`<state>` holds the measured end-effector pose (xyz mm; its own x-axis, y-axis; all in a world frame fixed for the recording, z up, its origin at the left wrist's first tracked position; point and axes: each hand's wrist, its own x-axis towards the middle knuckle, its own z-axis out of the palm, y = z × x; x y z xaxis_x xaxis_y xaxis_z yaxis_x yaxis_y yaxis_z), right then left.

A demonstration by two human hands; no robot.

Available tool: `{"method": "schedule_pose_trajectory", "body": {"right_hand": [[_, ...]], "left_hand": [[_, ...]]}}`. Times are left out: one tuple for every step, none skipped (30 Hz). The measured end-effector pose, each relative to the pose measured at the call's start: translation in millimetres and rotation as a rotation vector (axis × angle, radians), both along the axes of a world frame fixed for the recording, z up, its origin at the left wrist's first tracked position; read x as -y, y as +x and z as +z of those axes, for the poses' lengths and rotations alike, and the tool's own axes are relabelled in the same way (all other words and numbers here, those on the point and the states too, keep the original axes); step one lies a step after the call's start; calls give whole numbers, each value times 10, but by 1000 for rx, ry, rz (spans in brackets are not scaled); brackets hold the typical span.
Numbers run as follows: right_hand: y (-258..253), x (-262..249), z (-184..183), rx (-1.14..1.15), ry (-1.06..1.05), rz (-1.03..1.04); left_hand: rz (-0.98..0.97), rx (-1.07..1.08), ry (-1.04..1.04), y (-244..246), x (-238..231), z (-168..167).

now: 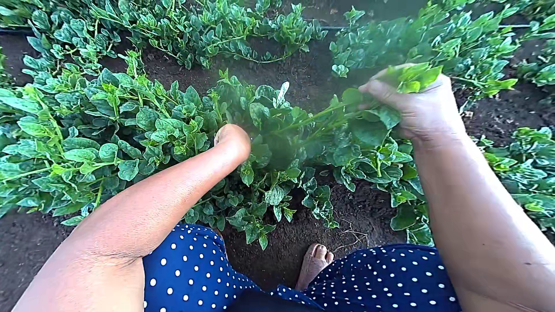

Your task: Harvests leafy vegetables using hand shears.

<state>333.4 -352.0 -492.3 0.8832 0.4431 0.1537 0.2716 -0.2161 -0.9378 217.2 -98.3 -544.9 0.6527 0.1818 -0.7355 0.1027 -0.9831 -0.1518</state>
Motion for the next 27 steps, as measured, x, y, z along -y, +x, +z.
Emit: {"method": "schedule_pose_trajectory", "body": {"right_hand": [[2,-3,3,2,4,3],[2,-5,3,5,7,10],[-1,-10,3,7,10,16],[-11,-17,4,8,10,18],[-22,-22,8,8,7,19],[-25,-22,13,10,6,26],[-27,-16,14,11,11,32],[-29,-6,7,10,15,36],[-26,4,-4,7,18,39],[-15,13,-16,5,24,40],[0,25,-25,4,25,38],[17,42,-29,1,21,33],[33,63,-39,-4,21,27],[49,87,-52,-14,20,14],[68,118,-66,-28,19,-5],[81,146,-73,-45,12,-31],[89,172,-80,-62,11,-58],[93,193,-85,-76,11,-77],[92,203,-84,-87,11,-88],[88,205,-76,-93,10,-93],[86,204,-66,-97,6,-92],[86,201,-61,-98,5,-89],[90,199,-59,-100,4,-85],[97,204,-61,-102,6,-82],[103,217,-69,-106,7,-81],[106,229,-79,-107,10,-78],[110,233,-87,-105,18,-75]], "left_hand": [[-1,-2,5,10,12,-20],[2,-4,13,22,18,-42],[2,-6,25,31,22,-57],[-1,-7,36,38,31,-62],[-5,-4,42,43,42,-56],[-6,-1,44,49,58,-37],[-6,-1,46,51,78,-24],[-2,0,48,53,97,-26],[6,-3,49,55,111,-36],[12,-6,51,60,119,-50],[23,-9,54,69,121,-69],[31,-13,60,80,119,-90],[42,-16,64,86,113,-105],[50,-16,68,90,106,-110],[51,-14,76,97,97,-115],[48,-12,81,111,92,-129],[44,-7,86,127,96,-151],[37,-5,94,142,106,-176],[24,-2,104,151,116,-194],[14,-2,114,157,129,-201],[10,0,119,155,140,-196],[17,4,117,150,149,-179],[25,10,113,145,157,-159],[28,14,112,147,167,-147],[28,13,116,154,180,-150],[22,10,125,162,190,-165],[13,9,141,172,193,-189]]}}
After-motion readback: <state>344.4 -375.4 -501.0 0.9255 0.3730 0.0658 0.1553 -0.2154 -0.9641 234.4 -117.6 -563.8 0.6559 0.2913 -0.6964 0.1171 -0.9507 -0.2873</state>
